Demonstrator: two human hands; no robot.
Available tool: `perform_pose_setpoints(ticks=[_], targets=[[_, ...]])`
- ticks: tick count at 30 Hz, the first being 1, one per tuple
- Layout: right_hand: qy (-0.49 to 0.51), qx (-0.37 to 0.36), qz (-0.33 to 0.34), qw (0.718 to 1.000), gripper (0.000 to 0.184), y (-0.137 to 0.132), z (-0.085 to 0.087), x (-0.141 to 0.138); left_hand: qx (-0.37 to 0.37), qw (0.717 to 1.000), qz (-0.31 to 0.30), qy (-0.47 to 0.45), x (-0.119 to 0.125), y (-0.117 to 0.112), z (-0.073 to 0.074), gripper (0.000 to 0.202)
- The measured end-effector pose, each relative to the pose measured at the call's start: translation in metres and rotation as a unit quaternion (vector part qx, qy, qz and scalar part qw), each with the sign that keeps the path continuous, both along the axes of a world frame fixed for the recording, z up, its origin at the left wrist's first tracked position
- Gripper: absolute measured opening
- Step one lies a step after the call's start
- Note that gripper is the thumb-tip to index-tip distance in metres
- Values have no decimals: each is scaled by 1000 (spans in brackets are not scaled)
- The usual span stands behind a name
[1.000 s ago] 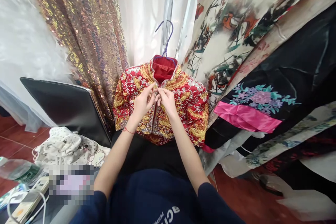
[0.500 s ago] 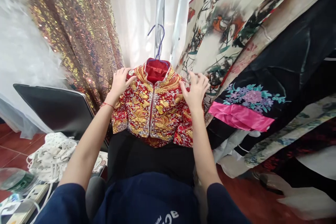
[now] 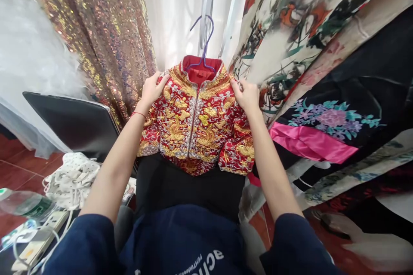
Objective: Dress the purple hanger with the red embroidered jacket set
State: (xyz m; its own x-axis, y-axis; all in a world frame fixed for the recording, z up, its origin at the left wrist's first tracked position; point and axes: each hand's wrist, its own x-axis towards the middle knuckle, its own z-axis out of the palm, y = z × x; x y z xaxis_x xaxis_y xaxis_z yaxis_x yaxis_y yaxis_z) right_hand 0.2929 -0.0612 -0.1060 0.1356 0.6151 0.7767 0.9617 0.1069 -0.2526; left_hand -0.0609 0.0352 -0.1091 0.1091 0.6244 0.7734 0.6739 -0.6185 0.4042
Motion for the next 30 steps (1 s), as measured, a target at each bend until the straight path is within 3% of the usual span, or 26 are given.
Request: perform_pose_setpoints(ticks=[3,6,10,18,26,30], targets=[[18,-8,-10,1000,54,-4,-16,-1,1,998,53,-17,4,-8,-21,62],[34,9,-26,999,55,-7,-24,-1,26,994,100,-43,11,-20,-32,58],[55,28,-39,997,52,-7,-24,-2,31,992,116,-40,14,-32,-32,56],[61,-9,-39,997,44,-19,-20,-8,0,993,116,-11,7,-50,-28,59],[51,-26,-48,997,41,-11,-21,-3,3,976,183,-118,39,-73,-31,48],[62,71,-123,988,45,-12,-40,-22,-7,968,203,-147,56,-68,-36,45]])
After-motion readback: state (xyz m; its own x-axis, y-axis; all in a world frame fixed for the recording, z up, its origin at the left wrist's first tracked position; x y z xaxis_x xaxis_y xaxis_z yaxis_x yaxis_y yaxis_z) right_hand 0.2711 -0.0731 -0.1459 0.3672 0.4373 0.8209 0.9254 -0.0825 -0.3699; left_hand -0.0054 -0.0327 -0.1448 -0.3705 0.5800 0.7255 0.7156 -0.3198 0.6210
